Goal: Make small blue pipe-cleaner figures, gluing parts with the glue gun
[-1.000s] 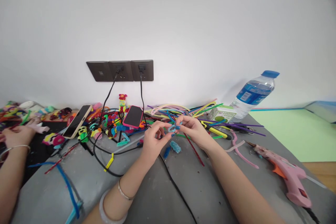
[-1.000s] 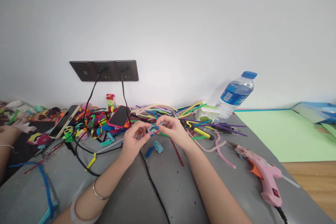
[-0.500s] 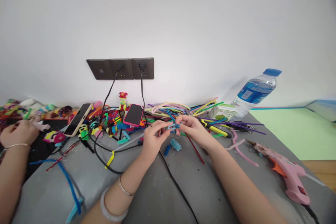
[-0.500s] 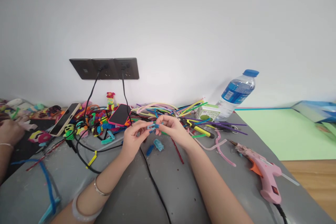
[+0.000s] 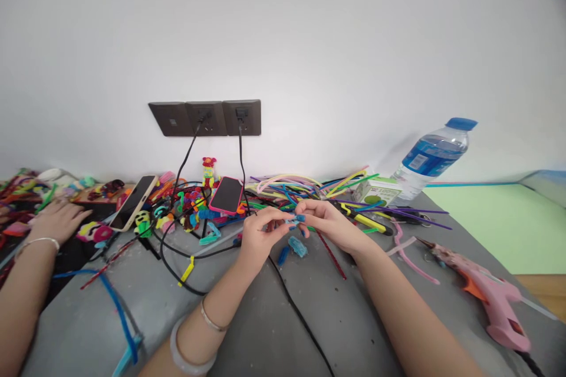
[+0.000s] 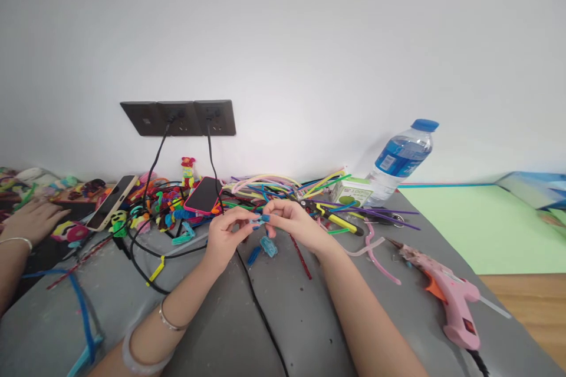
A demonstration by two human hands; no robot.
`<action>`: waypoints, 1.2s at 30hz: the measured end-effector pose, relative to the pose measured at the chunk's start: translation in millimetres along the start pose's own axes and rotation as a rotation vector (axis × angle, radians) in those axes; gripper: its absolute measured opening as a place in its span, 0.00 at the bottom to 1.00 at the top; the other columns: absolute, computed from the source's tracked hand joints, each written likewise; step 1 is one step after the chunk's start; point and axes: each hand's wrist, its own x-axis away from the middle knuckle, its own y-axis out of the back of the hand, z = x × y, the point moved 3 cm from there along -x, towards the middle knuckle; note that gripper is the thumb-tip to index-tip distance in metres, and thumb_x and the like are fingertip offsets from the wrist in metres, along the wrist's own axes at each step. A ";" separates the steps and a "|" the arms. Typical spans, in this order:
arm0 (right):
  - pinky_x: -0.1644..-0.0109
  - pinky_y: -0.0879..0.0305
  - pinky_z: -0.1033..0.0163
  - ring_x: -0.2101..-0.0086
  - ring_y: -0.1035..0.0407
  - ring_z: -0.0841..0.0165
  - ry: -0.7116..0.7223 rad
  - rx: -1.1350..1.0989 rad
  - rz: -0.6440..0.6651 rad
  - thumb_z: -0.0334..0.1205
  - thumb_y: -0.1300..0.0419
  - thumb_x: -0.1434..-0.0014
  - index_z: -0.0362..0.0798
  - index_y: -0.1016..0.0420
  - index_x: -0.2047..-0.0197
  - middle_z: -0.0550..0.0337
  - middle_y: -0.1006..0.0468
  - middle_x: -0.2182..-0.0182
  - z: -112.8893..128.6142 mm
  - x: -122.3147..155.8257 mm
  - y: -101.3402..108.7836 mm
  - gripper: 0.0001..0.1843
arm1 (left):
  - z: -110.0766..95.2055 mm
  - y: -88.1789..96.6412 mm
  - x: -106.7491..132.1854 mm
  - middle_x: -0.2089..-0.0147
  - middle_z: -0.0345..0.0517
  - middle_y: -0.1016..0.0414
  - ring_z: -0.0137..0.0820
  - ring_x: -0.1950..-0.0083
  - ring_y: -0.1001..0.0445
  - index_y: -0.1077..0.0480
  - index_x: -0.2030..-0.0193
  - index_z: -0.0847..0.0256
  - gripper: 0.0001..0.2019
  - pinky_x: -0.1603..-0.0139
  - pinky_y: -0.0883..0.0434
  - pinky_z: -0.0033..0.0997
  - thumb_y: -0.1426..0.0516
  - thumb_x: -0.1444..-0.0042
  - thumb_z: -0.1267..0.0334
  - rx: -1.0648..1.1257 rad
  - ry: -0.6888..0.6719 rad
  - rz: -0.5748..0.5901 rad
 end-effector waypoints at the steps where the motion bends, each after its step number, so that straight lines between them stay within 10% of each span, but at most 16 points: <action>1: 0.67 0.38 0.66 0.78 0.36 0.74 -0.003 0.003 0.002 0.49 0.34 0.43 0.46 0.28 0.66 0.65 0.27 0.79 0.3 0.2 0.0 0.15 | 0.0 -0.1 0.1 0.72 0.42 0.23 0.23 0.77 0.33 0.20 0.64 0.58 0.04 0.77 0.36 0.23 0.36 0.46 0.65 0.010 0.004 0.000; 18: 0.68 0.38 0.67 0.78 0.36 0.74 -0.019 -0.001 0.019 0.48 0.34 0.43 0.46 0.28 0.65 0.66 0.27 0.81 2.8 2.8 -0.4 0.14 | 3.2 -2.3 1.5 0.71 0.45 0.21 0.28 0.72 0.26 0.22 0.70 0.59 0.03 0.73 0.32 0.25 0.35 0.47 0.64 0.151 0.078 0.022; 36: 0.66 0.33 0.66 0.72 0.28 0.71 0.039 -0.020 0.007 0.50 0.36 0.40 0.46 0.29 0.63 0.58 0.19 0.72 3.6 -0.6 -10.4 0.15 | 26.1 -3.6 1.7 0.61 0.45 0.20 0.31 0.59 0.24 0.20 0.64 0.59 0.10 0.56 0.29 0.28 0.31 0.53 0.60 0.488 0.439 -0.036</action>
